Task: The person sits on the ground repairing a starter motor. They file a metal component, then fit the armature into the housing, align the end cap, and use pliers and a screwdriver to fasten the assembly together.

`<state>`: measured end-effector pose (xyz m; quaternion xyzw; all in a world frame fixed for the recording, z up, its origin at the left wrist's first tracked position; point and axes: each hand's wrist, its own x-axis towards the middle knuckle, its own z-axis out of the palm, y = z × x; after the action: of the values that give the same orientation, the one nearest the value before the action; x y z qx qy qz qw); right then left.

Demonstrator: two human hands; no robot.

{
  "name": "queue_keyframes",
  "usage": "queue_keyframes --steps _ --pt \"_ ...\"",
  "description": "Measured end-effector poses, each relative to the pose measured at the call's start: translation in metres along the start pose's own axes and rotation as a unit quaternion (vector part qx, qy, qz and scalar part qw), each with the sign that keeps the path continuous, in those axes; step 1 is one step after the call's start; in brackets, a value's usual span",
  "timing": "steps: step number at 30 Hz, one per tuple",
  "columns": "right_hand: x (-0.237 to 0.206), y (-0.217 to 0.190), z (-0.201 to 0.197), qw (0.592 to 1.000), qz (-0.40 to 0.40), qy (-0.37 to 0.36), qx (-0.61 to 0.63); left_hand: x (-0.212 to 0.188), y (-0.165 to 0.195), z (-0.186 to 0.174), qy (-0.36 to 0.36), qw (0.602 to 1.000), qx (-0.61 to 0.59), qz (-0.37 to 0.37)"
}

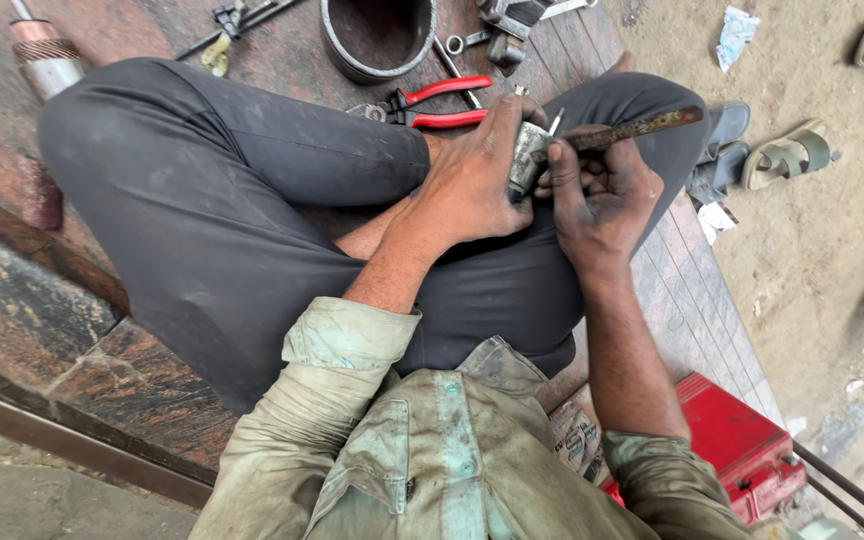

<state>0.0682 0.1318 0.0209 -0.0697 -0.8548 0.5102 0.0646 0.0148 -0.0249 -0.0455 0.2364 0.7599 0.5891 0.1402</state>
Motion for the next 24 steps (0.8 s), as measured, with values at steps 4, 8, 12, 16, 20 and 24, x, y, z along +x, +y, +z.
queue_keyframes --steps 4,8,12,16,20,24 --pt "0.0 0.0001 -0.0006 0.999 0.007 -0.031 -0.036 -0.0015 0.0005 -0.001 0.021 0.999 0.003 0.031" --pt "0.0002 0.0025 0.0018 1.0 -0.003 0.017 -0.024 0.0 0.0019 -0.0008 0.01 0.999 0.026 0.019" --pt "0.0011 0.0049 -0.0008 0.999 0.021 -0.035 -0.036 0.0012 0.0023 -0.0033 0.022 0.999 0.021 0.025" --pt "0.0001 0.0087 0.0028 0.999 0.033 0.02 0.024 0.0017 0.0032 -0.0049 0.014 1.0 0.023 0.015" --pt "0.0017 0.0083 -0.0016 0.998 0.01 -0.047 -0.037 0.0016 0.0016 -0.0064 0.028 0.999 0.025 0.025" --pt "0.0005 0.0074 0.0034 1.0 0.003 0.016 -0.009 0.0029 0.0001 -0.0041 0.017 0.999 0.024 0.02"
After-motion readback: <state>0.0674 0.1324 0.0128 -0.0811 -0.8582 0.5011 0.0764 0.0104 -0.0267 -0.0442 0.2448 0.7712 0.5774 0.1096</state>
